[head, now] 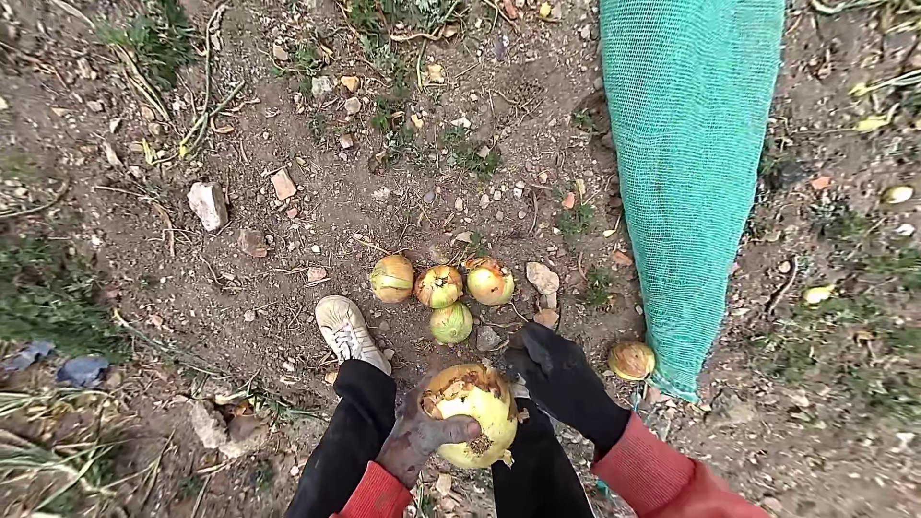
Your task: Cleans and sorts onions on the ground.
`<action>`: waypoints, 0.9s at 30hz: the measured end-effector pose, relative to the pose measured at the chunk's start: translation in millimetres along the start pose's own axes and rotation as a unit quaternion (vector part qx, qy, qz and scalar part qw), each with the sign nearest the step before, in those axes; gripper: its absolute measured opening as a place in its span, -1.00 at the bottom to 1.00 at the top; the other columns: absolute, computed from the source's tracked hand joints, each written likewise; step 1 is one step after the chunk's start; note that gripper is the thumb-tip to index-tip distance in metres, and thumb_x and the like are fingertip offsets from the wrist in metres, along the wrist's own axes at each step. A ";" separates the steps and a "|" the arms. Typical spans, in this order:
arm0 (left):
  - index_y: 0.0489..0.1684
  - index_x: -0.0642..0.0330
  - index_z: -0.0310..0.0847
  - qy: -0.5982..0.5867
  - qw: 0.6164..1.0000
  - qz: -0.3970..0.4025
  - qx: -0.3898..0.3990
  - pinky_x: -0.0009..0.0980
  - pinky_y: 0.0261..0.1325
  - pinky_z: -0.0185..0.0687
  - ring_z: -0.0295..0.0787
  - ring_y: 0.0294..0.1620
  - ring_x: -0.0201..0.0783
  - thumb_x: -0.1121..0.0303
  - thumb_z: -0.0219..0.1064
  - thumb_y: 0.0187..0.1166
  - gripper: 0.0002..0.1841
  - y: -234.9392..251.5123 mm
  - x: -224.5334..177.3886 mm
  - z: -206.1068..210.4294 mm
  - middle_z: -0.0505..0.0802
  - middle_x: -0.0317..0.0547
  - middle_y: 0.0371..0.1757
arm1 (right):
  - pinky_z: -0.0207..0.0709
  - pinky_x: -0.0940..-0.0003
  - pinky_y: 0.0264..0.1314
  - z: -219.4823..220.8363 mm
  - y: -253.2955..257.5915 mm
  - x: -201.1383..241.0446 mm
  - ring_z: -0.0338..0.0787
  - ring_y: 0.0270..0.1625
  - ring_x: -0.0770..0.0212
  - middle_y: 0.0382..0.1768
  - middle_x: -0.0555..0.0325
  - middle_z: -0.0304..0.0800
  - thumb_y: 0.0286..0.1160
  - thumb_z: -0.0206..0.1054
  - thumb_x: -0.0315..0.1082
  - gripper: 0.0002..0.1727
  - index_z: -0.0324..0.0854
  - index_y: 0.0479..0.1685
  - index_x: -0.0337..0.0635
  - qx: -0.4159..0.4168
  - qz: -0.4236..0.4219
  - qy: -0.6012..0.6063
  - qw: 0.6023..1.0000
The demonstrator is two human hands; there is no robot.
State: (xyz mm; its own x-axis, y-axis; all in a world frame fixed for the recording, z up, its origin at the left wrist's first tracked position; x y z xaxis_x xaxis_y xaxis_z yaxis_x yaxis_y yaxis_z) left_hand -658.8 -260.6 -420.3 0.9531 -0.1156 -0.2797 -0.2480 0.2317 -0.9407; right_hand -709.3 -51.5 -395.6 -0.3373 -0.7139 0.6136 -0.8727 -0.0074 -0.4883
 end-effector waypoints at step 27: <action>0.28 0.37 0.40 -0.208 0.977 0.008 -0.037 -0.32 0.05 0.86 0.89 -0.07 -0.30 -0.07 0.82 -0.35 0.08 -3.2 25.4 2.0 0.87 -0.06 -0.09 | 0.79 0.31 0.13 34.8 -55.7 4.5 0.85 0.11 0.35 0.17 0.19 0.83 0.23 0.48 -0.07 -0.21 0.42 0.60 -0.03 0.185 0.206 0.338 0.900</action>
State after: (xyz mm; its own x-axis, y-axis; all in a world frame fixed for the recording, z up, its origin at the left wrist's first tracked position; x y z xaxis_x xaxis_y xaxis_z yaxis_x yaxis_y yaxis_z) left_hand -633.5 -262.4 -424.1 0.9336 0.2933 -0.2059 -0.2597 0.1580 -0.9527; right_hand -649.9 -78.7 -387.1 -0.8518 -0.1217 0.5095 -0.4897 -0.1607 -0.8570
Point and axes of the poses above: each hand's wrist, its own y-axis towards the middle knuckle, its own z-axis out of the palm, x = y × z, the point moved 8 cm from there along y, towards the middle knuckle
